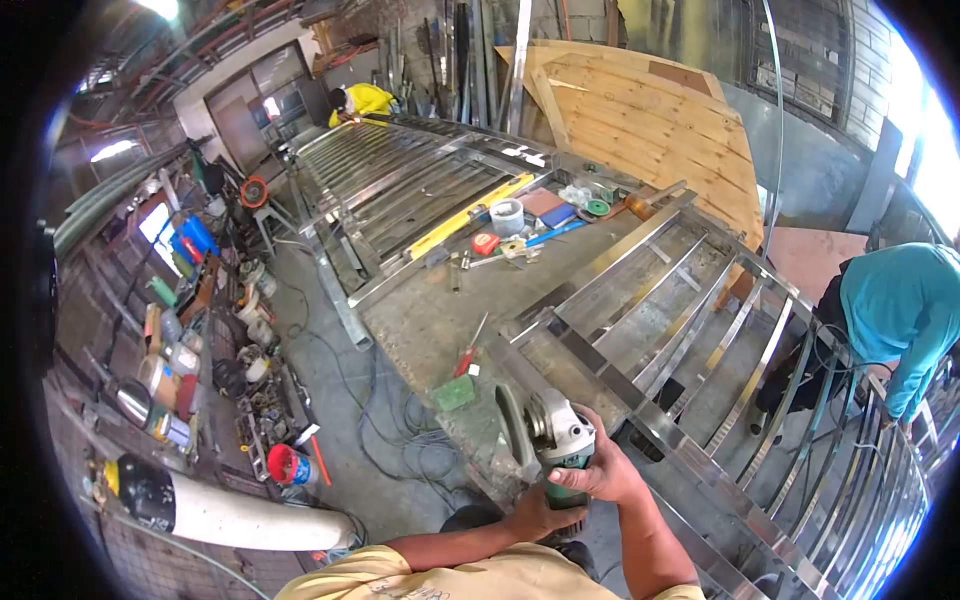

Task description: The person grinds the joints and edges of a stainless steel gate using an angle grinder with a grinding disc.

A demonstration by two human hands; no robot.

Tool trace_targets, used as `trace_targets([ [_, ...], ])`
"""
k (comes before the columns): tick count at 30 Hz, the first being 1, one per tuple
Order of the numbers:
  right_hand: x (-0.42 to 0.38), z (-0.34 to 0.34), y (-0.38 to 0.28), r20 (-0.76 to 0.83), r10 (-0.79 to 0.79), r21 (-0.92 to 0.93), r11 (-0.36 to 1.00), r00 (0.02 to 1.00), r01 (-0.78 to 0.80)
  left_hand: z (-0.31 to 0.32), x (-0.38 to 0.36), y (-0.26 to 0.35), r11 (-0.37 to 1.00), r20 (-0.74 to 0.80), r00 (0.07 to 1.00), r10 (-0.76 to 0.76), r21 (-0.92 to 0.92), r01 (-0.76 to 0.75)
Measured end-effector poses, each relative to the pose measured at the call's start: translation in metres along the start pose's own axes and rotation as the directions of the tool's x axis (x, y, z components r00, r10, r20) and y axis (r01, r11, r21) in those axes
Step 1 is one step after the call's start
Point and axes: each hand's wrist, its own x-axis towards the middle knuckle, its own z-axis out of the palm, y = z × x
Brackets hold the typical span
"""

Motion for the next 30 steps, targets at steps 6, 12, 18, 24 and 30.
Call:
trace_targets([
  [6,0.04,0.034,0.008,-0.341,0.068,-0.361,0.911,0.938,-0.198,-0.07,0.04,0.06,0.904,-0.109,0.988,-0.11,0.402,0.145],
  [12,0.101,0.071,0.031,-0.546,0.039,-0.015,0.998,0.837,-0.057,-0.176,0.086,0.06,0.808,0.341,0.934,-0.103,0.576,-0.121],
  [18,0.15,0.096,0.053,-0.52,0.245,0.47,0.882,0.818,0.034,-0.266,0.162,0.066,0.973,0.423,0.9,-0.105,0.231,0.004],
  [24,0.222,0.13,0.036,-0.523,0.195,0.525,0.84,0.83,0.134,-0.276,0.209,0.109,0.962,0.349,0.918,0.19,-0.255,-0.102],
  [30,0.261,0.162,0.04,-0.434,0.287,0.622,0.781,0.854,0.054,-0.316,0.244,0.11,0.896,0.43,0.889,0.158,-0.44,0.054],
])
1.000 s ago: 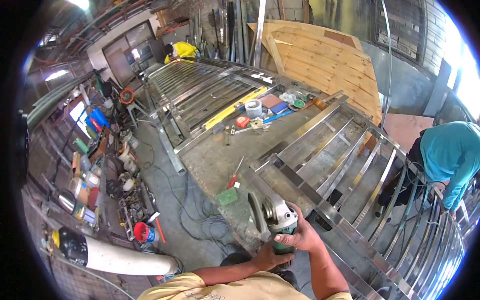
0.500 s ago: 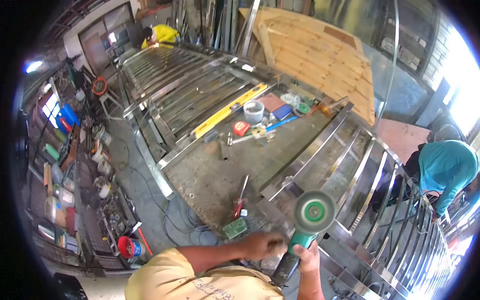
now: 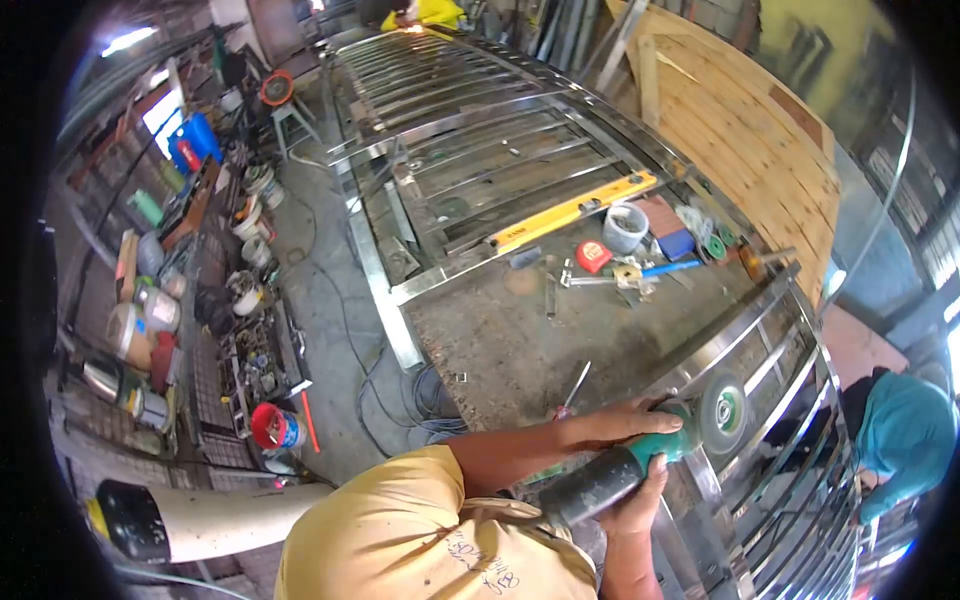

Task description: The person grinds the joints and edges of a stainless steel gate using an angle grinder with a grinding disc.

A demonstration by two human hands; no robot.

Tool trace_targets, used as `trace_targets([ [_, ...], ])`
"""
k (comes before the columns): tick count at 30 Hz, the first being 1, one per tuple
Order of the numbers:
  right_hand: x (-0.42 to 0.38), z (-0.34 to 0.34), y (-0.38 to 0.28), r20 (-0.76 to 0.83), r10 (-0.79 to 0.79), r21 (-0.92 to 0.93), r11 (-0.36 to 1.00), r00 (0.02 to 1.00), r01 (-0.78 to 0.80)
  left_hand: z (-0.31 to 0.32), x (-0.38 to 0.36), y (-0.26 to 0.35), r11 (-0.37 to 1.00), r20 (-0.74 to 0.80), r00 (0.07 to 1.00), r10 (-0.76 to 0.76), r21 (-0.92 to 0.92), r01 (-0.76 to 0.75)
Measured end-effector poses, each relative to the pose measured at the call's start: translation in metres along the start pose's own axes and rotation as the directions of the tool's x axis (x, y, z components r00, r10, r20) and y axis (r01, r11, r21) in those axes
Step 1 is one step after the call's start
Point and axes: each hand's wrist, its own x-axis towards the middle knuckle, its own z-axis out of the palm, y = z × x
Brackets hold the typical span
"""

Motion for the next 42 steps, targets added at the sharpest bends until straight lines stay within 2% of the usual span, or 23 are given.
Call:
trace_targets([
  [4,0.007,0.01,0.028,-0.115,0.04,-0.146,0.988,0.993,-0.057,-0.026,-0.03,-0.002,0.999,-0.075,0.997,-0.026,0.029,0.028],
  [5,0.007,0.008,0.031,-0.076,0.029,-0.253,0.966,0.997,-0.047,-0.033,-0.035,-0.005,0.991,-0.094,0.994,-0.056,0.112,0.066],
  [6,0.008,-0.003,0.036,-0.075,0.062,-0.348,0.934,0.995,-0.084,-0.038,-0.041,-0.007,0.993,-0.096,0.994,-0.058,0.099,0.067],
  [8,0.006,0.0,0.043,-0.072,0.098,-0.377,0.919,0.993,-0.118,-0.044,-0.054,-0.01,0.994,-0.099,0.993,-0.071,0.075,0.079],
  [11,0.007,-0.011,0.048,-0.064,0.203,-0.491,0.846,0.977,-0.208,-0.038,-0.079,0.0,0.993,-0.219,0.971,-0.098,0.047,0.111],
  [14,0.008,-0.012,0.041,-0.171,0.322,-0.682,0.643,0.931,-0.347,-0.036,-0.089,-0.008,0.997,-0.296,0.955,-0.014,0.067,0.036],
  [15,0.005,0.004,0.038,-0.193,0.315,-0.63,0.686,0.929,-0.364,-0.039,-0.092,-0.012,0.997,-0.311,0.95,0.027,0.08,-0.002],
  [19,0.019,0.0,0.059,-0.162,0.23,-0.585,0.761,0.96,-0.281,-0.049,-0.093,-0.019,0.972,-0.402,0.914,0.048,0.228,0.049],
  [22,0.024,0.019,0.061,-0.032,0.179,-0.575,0.802,0.983,-0.165,-0.059,-0.088,-0.024,0.979,-0.462,0.876,0.137,0.198,-0.049],
  [23,0.033,0.01,0.068,-0.005,0.16,-0.621,0.773,0.987,-0.128,-0.06,-0.089,-0.022,0.978,-0.51,0.845,0.161,0.197,-0.068],
  [26,0.064,0.004,0.078,-0.036,0.151,-0.722,0.68,0.988,-0.13,-0.085,-0.089,-0.037,0.984,-0.536,0.826,0.173,0.127,-0.123],
  [27,0.075,-0.004,0.087,-0.066,0.104,-0.778,0.617,0.992,-0.117,-0.097,-0.092,-0.034,0.994,-0.523,0.846,0.102,0.094,-0.062],
  [30,0.1,-0.002,0.095,-0.169,0.061,-0.932,0.315,0.984,-0.18,-0.145,-0.103,-0.044,0.974,-0.549,0.836,-0.004,0.189,0.128],
  [31,0.108,-0.003,0.098,-0.163,0.078,-0.957,0.231,0.983,-0.177,-0.156,-0.108,-0.035,0.917,-0.611,0.791,-0.029,0.299,0.264],
  [33,0.114,0.007,0.1,-0.178,0.093,-0.974,0.128,0.98,-0.189,-0.182,-0.118,-0.008,0.717,-0.736,0.676,-0.037,0.452,0.531],
  [35,0.121,0.004,0.109,-0.14,0.091,-0.988,0.052,0.986,-0.145,-0.197,-0.126,0.038,0.536,-0.727,0.633,0.266,0.657,0.529],
  [36,0.126,0.001,0.113,-0.136,0.138,-0.99,0.019,0.981,-0.14,-0.237,-0.133,0.035,0.588,-0.727,0.575,0.374,0.666,0.459],
  [37,0.134,0.0,0.114,-0.139,0.187,-0.99,-0.012,0.972,-0.139,-0.256,-0.135,0.054,0.616,-0.69,0.564,0.453,0.7,0.362],
  [38,0.138,-0.003,0.118,-0.146,0.238,-0.989,-0.038,0.96,-0.141,-0.264,-0.131,0.081,0.579,-0.71,0.511,0.484,0.698,0.421],
  [39,0.142,-0.007,0.124,-0.136,0.257,-0.991,-0.045,0.957,-0.128,-0.303,-0.132,0.085,0.668,-0.734,0.439,0.518,0.668,0.329],
  [40,0.143,-0.011,0.13,-0.112,0.246,-0.993,-0.053,0.963,-0.102,-0.318,-0.125,0.105,0.683,-0.721,0.425,0.548,0.679,0.27],
  [41,0.143,-0.015,0.135,-0.082,0.236,-0.996,-0.064,0.968,-0.069,-0.359,-0.124,0.11,0.635,-0.683,0.386,0.62,0.726,0.264],
  [42,0.146,-0.017,0.139,-0.048,0.228,-0.996,-0.078,0.973,-0.031,-0.371,-0.116,0.125,0.592,-0.694,0.354,0.627,0.72,0.362],
])
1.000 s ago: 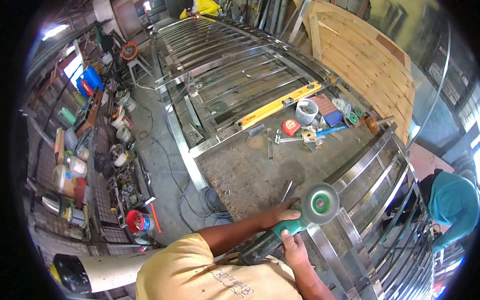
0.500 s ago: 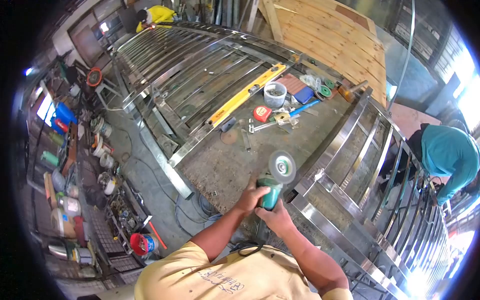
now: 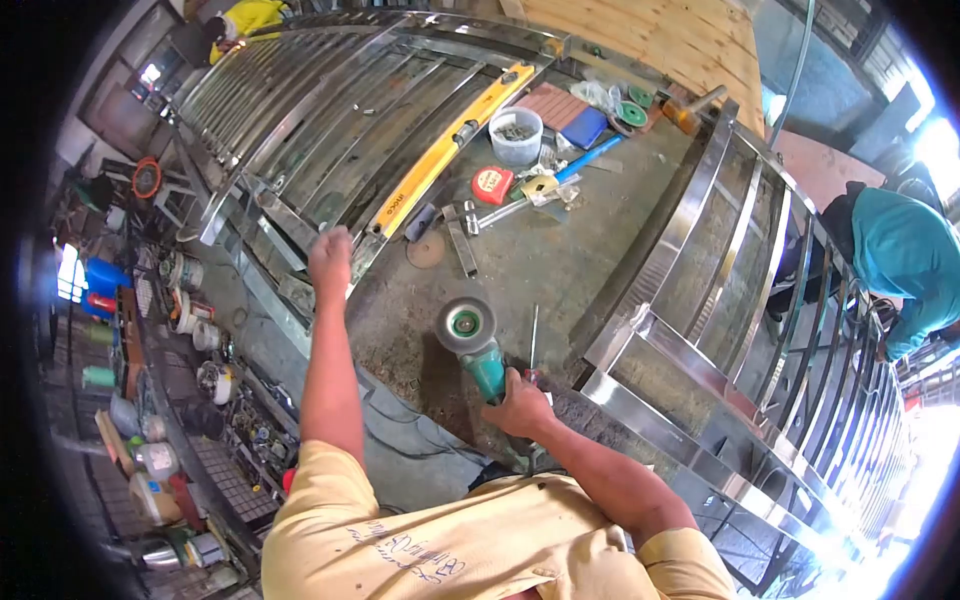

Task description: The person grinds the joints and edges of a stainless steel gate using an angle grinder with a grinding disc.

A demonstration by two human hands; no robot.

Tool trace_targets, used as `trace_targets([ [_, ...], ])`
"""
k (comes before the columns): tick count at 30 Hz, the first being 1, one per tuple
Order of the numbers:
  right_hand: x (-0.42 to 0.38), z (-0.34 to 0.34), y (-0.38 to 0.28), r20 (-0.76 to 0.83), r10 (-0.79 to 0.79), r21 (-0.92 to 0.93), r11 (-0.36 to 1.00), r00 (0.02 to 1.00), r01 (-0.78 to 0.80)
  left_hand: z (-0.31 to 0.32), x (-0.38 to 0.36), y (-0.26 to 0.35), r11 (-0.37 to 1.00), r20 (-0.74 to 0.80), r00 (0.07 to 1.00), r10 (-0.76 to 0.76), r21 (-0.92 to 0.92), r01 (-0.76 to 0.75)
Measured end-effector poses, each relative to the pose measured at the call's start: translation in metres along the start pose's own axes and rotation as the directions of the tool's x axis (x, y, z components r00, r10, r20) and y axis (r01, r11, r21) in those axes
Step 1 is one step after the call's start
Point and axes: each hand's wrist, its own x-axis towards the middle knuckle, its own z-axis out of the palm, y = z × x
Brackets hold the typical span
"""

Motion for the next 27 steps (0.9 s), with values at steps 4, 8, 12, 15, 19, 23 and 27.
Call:
trace_targets([
  [4,-0.001,-0.016,-0.024,0.101,0.091,-0.091,0.992,0.991,-0.082,0.012,0.064,-0.018,0.893,-0.053,0.986,0.159,0.433,-0.121],
  [8,0.002,-0.011,-0.018,0.124,0.026,-0.18,0.984,0.992,-0.003,0.021,0.117,-0.06,0.771,-0.028,0.993,0.115,0.633,-0.072],
  [12,0.007,-0.017,-0.013,0.121,0.002,-0.206,0.978,0.993,0.023,0.04,0.151,-0.07,0.754,-0.105,0.994,0.034,0.655,0.044],
  [15,0.01,-0.013,-0.005,0.123,-0.015,-0.244,0.969,0.992,0.044,0.05,0.18,-0.088,0.711,-0.08,0.996,0.031,0.702,0.034],
  [19,0.014,-0.03,-0.017,0.251,0.093,-0.23,0.973,0.963,-0.034,0.047,0.232,-0.16,0.713,0.039,0.998,-0.053,0.701,0.011],
  [23,0.02,-0.042,-0.026,0.282,0.085,-0.208,0.978,0.956,-0.026,0.039,0.265,-0.184,0.39,0.269,0.951,-0.156,0.901,-0.191],
  [27,0.027,-0.033,-0.02,0.258,0.061,-0.189,0.982,0.964,-0.012,0.047,0.247,-0.169,0.667,0.049,0.998,-0.041,0.745,-0.009],
])
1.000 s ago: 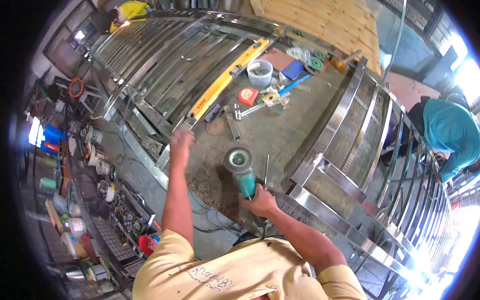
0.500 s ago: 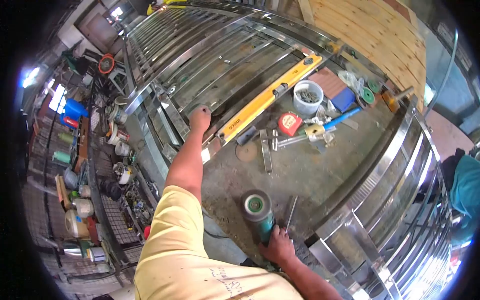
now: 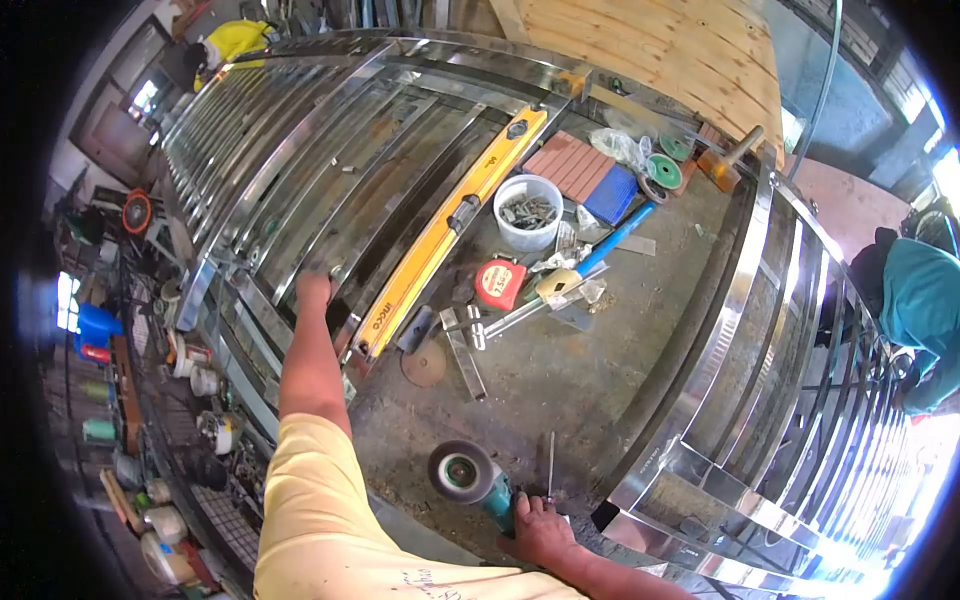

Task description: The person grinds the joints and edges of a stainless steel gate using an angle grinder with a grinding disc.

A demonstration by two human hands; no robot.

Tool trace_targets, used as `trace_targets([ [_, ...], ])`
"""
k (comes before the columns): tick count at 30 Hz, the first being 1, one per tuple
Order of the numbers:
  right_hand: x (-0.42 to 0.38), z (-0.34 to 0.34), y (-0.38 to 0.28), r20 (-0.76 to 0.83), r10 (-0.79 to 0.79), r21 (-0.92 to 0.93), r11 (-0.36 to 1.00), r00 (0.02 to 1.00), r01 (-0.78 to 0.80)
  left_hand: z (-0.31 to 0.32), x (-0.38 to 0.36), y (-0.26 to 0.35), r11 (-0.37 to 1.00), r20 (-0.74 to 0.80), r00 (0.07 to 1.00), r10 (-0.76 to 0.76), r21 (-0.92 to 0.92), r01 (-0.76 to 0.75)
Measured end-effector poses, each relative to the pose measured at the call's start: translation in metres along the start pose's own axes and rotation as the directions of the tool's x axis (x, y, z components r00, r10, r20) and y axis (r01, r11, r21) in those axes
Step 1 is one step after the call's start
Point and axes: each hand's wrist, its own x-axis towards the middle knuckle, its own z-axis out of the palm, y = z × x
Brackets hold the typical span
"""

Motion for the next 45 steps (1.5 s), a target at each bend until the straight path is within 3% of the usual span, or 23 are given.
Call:
trace_targets([
  [3,0.002,-0.003,-0.003,0.024,0.013,0.018,1.0,1.0,-0.014,-0.011,0.002,0.014,0.912,0.029,0.918,-0.396,-0.101,0.397],
  [4,0.002,-0.006,-0.005,0.046,0.027,0.02,0.999,0.999,-0.028,-0.016,-0.001,0.019,0.839,0.009,0.864,-0.503,-0.235,0.491],
  [6,0.0,-0.006,-0.004,0.049,0.029,0.008,1.0,0.998,-0.03,-0.02,-0.01,0.021,0.768,-0.233,0.784,-0.575,-0.485,0.419],
  [8,0.0,0.002,0.001,0.003,0.005,-0.017,1.0,1.0,-0.005,-0.021,-0.011,0.031,0.647,-0.272,0.769,-0.579,-0.727,0.229],
  [11,0.0,0.003,0.002,0.018,0.016,0.006,1.0,1.0,-0.016,-0.035,-0.014,0.078,0.239,-0.164,0.924,-0.344,-0.968,-0.083],
  [13,-0.001,0.0,0.0,0.007,0.015,0.015,1.0,1.0,-0.016,-0.062,-0.028,0.14,0.367,-0.039,0.997,0.073,-0.928,-0.063],
  [14,-0.003,-0.001,-0.002,0.006,0.014,0.017,1.0,1.0,-0.014,-0.072,-0.041,0.194,0.368,0.045,0.999,0.028,-0.929,0.032],
  [15,-0.004,0.002,-0.001,-0.001,0.013,0.0,1.0,1.0,-0.013,-0.062,-0.033,0.212,0.559,0.123,0.971,0.206,-0.829,-0.014],
  [16,-0.002,0.007,0.001,-0.012,0.012,-0.017,1.0,1.0,-0.012,-0.064,-0.048,0.256,0.686,-0.097,0.901,0.423,-0.615,-0.389],
  [17,-0.001,0.008,0.003,-0.028,0.011,-0.035,0.999,1.0,-0.012,-0.055,-0.047,0.286,0.689,0.102,0.843,0.528,-0.631,-0.356],
  [19,-0.003,0.003,0.0,-0.005,0.008,-0.004,1.0,1.0,-0.008,-0.019,-0.063,0.348,0.766,0.097,0.792,0.603,-0.349,-0.541],
  [22,-0.006,0.004,0.009,-0.045,-0.031,0.006,1.0,0.999,0.031,-0.002,-0.079,0.396,0.637,0.218,0.6,0.77,-0.203,-0.744],
  [25,-0.004,0.01,0.015,-0.075,-0.061,0.034,0.997,0.995,0.063,0.02,-0.094,0.414,0.489,0.353,0.494,0.794,0.11,-0.865],
  [26,-0.004,0.009,0.016,-0.079,-0.062,0.052,0.996,0.995,0.066,0.027,-0.09,0.424,0.562,0.463,0.534,0.707,0.089,-0.822],
  [29,-0.005,0.007,0.014,-0.087,-0.065,0.1,0.992,0.994,0.074,0.025,-0.084,0.437,0.417,0.582,0.44,0.684,0.184,-0.89],
  [33,-0.006,-0.002,0.013,-0.05,-0.08,0.112,0.99,0.996,0.085,0.024,-0.082,0.436,0.268,0.501,0.337,0.797,0.207,-0.941],
  [34,-0.006,-0.001,0.015,-0.06,-0.083,0.108,0.99,0.995,0.089,0.032,-0.077,0.433,0.323,0.399,0.34,0.852,0.11,-0.94],
  [36,-0.005,0.003,0.016,-0.075,-0.085,0.111,0.99,0.994,0.093,0.038,-0.073,0.426,0.384,0.189,0.361,0.913,-0.107,-0.917],
  [39,-0.005,-0.001,0.018,0.019,-0.073,0.129,0.989,0.997,0.07,0.024,-0.078,0.425,0.65,-0.03,0.72,0.693,-0.405,-0.643],
  [41,0.0,0.011,0.024,-0.013,-0.084,0.137,0.987,0.996,0.085,0.002,-0.073,0.418,0.565,0.238,0.779,0.58,-0.806,-0.174],
  [42,0.001,0.013,0.026,-0.028,-0.092,0.136,0.986,0.995,0.095,-0.013,-0.085,0.417,0.389,0.271,0.775,0.571,-0.921,0.036],
  [45,0.002,0.013,0.025,-0.032,-0.109,0.102,0.988,0.994,0.112,-0.029,-0.087,0.397,0.413,0.408,0.676,0.613,-0.896,0.166],
])
